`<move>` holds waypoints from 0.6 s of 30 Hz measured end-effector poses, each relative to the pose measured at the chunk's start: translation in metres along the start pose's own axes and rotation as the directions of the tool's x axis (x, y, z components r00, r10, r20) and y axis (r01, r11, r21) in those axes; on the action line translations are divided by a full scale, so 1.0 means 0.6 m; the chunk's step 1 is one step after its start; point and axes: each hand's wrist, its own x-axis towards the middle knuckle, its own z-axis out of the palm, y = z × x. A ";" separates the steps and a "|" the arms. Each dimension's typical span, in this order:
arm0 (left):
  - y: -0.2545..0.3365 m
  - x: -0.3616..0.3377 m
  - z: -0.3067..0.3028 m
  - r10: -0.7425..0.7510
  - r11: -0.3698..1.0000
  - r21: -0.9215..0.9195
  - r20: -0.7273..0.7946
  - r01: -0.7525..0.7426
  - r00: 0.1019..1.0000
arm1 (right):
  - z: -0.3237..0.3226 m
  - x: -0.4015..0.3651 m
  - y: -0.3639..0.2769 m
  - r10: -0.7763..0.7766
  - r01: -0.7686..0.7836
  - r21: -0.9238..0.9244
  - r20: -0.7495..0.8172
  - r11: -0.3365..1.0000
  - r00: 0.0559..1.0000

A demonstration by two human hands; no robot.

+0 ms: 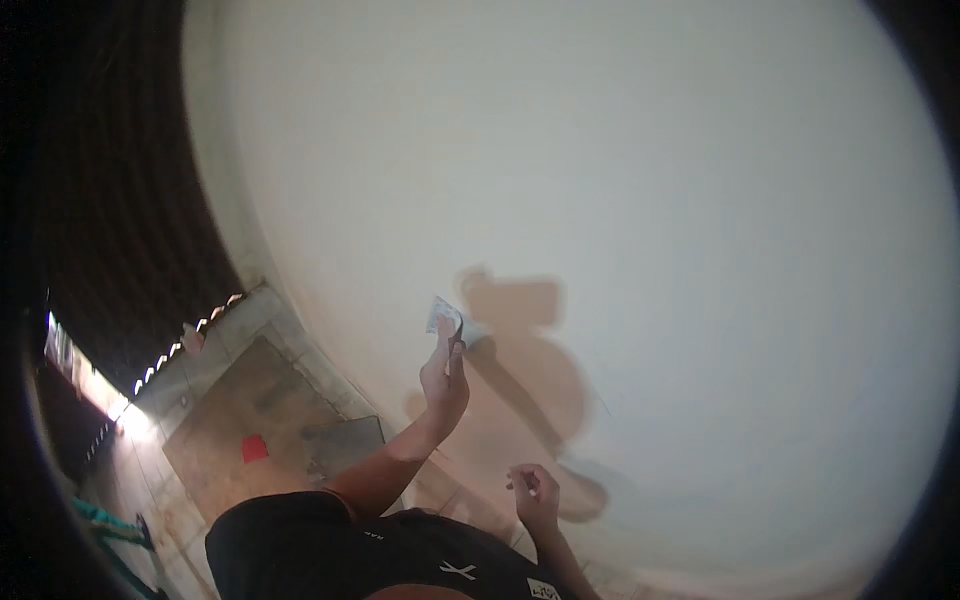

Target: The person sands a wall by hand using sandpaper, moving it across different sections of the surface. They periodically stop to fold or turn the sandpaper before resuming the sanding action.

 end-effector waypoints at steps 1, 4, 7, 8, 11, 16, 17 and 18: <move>0.019 -0.010 0.012 0.001 1.000 -0.029 0.007 -0.001 1.000 | -0.013 0.000 -0.006 0.000 0.000 -0.012 -0.001 1.000 1.000; 0.093 -0.062 0.047 0.177 0.976 0.099 0.161 -0.194 0.971 | -0.066 -0.031 -0.009 -0.054 0.055 0.035 -0.035 0.998 0.998; 0.159 -0.127 0.087 0.245 0.960 0.053 0.321 -0.275 0.915 | -0.117 -0.059 -0.048 -0.068 0.072 0.051 -0.064 0.996 0.996; 0.181 -0.158 0.105 0.236 0.969 -0.015 0.361 -0.248 0.902 | -0.138 -0.074 -0.052 -0.078 0.081 0.049 -0.071 0.995 0.994; 0.270 -0.240 0.157 0.243 0.964 -0.223 0.509 -0.146 0.826 | -0.202 -0.124 -0.059 -0.038 0.060 0.143 -0.146 0.988 0.989; 0.482 -0.328 0.220 -0.193 0.888 0.086 0.961 0.452 0.198 | -0.321 -0.218 -0.039 0.028 0.104 0.560 -0.222 0.822 0.975; 0.482 -0.350 0.229 -0.201 0.844 0.135 0.977 0.519 0.073 | -0.346 -0.240 -0.039 -0.036 0.160 0.610 -0.211 0.776 0.977; 0.482 -0.372 0.237 -0.206 0.798 0.199 0.977 0.569 -0.053 | -0.366 -0.258 -0.037 -0.070 0.201 0.569 -0.244 0.797 0.967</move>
